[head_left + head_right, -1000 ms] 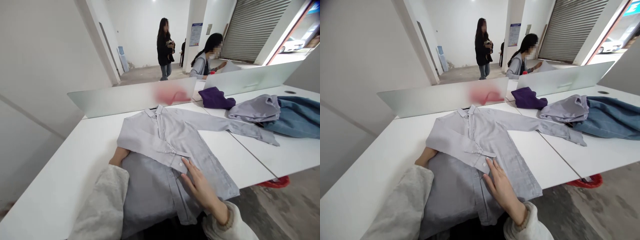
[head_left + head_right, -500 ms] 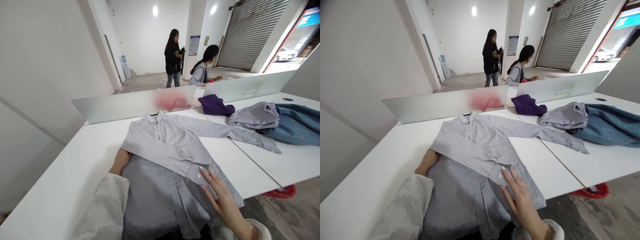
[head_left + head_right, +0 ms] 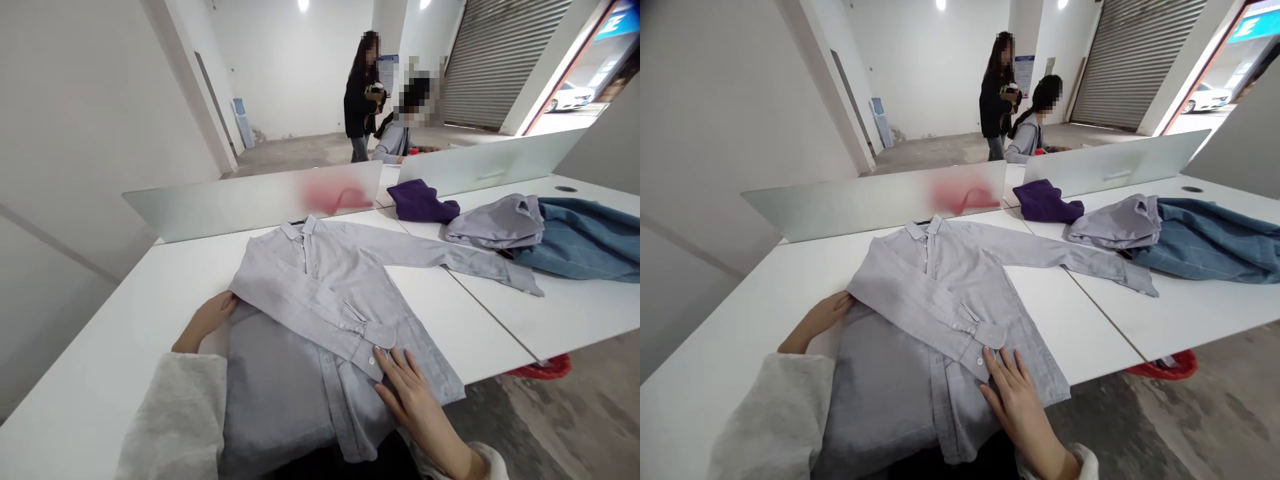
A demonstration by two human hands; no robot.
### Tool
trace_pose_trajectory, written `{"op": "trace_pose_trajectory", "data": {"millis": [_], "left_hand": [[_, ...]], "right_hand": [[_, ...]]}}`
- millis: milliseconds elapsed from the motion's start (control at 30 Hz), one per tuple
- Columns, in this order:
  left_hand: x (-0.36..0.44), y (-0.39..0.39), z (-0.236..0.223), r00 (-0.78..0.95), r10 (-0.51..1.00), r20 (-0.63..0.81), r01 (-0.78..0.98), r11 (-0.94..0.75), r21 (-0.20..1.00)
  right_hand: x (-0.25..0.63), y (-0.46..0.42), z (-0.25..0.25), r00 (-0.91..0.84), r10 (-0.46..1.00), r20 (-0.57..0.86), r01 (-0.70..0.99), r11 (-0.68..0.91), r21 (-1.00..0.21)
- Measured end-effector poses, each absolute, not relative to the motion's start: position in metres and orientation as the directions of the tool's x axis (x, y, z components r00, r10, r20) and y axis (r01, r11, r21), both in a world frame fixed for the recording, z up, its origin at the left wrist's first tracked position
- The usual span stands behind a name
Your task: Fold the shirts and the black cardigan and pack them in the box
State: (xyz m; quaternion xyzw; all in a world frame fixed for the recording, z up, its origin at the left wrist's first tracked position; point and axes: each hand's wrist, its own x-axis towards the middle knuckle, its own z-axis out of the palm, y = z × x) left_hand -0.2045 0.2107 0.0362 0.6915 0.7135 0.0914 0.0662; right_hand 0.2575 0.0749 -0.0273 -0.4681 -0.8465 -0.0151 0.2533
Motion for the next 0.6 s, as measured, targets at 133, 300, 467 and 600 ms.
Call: {"op": "trace_pose_trajectory", "data": {"millis": [133,300,467,600], "left_hand": [[-0.198,0.214,0.063,-0.168,0.981,0.093,0.980,0.156,0.127],[-0.155,0.245,0.040,0.030,0.996,0.081,0.996,-0.037,0.086],[-0.139,0.256,-0.005,0.054,0.997,0.048,0.997,-0.056,0.045],[-0.146,0.258,-0.014,0.046,0.997,0.059,0.999,-0.047,0.011]], "right_hand": [[0.257,0.076,-0.032,-0.414,0.772,0.482,0.778,0.575,-0.254],[0.256,0.075,-0.041,-0.376,0.775,0.509,0.764,0.570,-0.303],[0.262,0.071,-0.039,-0.328,0.783,0.529,0.737,0.562,-0.375],[0.263,0.075,-0.015,-0.230,0.770,0.595,0.745,0.533,-0.401]]}}
